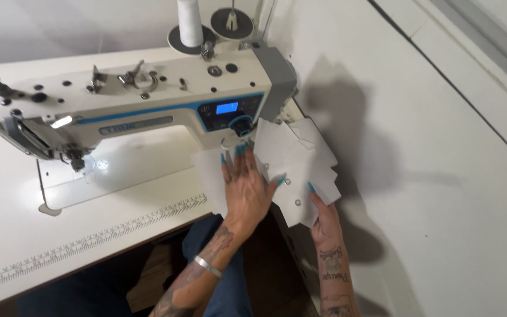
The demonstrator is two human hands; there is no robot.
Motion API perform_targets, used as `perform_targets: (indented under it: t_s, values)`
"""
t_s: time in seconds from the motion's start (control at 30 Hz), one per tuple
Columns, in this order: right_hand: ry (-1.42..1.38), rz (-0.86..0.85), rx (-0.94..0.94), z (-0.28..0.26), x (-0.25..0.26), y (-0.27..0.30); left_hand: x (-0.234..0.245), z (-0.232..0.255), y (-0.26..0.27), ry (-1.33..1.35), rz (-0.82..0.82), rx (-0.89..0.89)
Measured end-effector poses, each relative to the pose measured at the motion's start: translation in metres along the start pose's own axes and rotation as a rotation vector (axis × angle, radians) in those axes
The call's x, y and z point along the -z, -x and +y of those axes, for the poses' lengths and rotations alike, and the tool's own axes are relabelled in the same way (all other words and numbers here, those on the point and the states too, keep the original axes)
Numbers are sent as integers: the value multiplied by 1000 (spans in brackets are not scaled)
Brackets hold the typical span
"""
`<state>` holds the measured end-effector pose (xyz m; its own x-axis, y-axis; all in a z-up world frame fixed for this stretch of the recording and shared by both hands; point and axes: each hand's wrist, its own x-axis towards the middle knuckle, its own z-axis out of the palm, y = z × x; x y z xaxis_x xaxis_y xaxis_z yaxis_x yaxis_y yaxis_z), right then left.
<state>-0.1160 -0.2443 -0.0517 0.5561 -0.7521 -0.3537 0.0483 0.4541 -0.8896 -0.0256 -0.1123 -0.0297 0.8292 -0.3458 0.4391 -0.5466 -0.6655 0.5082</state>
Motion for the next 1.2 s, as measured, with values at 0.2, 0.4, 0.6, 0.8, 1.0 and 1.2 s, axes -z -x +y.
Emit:
perform_targets:
  t_s: [0.2, 0.4, 0.6, 0.8, 1.0, 1.2]
  values:
    - [36, 21, -11, 3, 12, 2, -5, -2, 11, 331, -170, -111]
    - [126, 155, 200, 4, 31, -3, -8, -10, 12, 95, -136, -151]
    - [244, 187, 345, -51, 17, 72, 26, -15, 5, 681, -412, 31]
    - [74, -1, 156, -7, 38, 78, 82, -25, 44, 1477, -702, 540]
    - [626, -184, -9, 12, -47, 135, 135, -62, 92, 1276, -432, 708]
    - [698, -619, 137, 72, -95, 151, 205, -159, 150, 1195, 73, 884]
